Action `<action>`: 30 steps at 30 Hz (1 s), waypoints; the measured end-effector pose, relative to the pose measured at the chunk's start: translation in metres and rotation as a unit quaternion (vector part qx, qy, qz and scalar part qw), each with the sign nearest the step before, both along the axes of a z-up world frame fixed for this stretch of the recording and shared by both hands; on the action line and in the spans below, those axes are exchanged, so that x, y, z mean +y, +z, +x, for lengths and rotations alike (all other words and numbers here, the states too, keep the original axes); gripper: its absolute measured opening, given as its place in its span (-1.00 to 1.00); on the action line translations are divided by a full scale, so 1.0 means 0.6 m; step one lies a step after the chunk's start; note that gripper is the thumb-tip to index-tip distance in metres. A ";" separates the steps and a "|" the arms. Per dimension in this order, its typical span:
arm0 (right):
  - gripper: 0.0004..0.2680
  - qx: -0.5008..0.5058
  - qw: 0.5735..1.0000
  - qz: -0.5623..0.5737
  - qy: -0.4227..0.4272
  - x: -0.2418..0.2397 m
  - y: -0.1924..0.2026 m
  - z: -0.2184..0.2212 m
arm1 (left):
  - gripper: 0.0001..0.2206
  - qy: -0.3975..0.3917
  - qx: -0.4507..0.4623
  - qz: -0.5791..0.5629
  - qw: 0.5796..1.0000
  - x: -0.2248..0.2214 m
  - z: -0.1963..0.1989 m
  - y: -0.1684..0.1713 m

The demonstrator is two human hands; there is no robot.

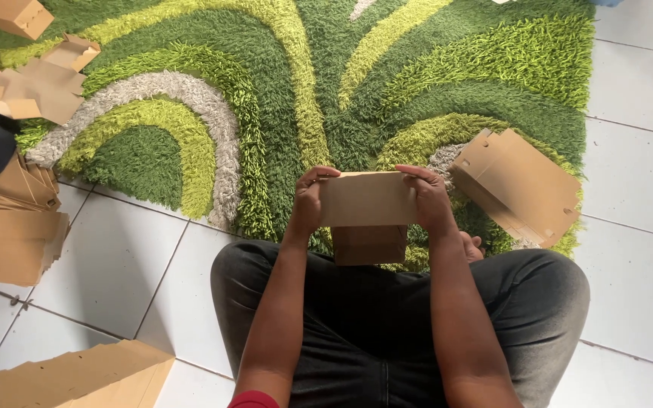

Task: Folding and assembling small cardboard boxes while sitting on the floor.

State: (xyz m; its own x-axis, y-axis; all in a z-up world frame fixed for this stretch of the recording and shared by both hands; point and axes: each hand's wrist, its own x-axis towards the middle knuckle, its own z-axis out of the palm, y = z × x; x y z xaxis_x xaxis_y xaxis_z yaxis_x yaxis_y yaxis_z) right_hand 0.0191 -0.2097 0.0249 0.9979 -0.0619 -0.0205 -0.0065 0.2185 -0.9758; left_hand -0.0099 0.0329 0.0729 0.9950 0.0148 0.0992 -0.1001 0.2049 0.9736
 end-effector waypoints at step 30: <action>-0.89 -0.261 0.706 -0.630 0.191 0.061 0.090 0.068 | -0.88 0.079 -0.095 0.300 0.946 -0.030 0.051 -0.064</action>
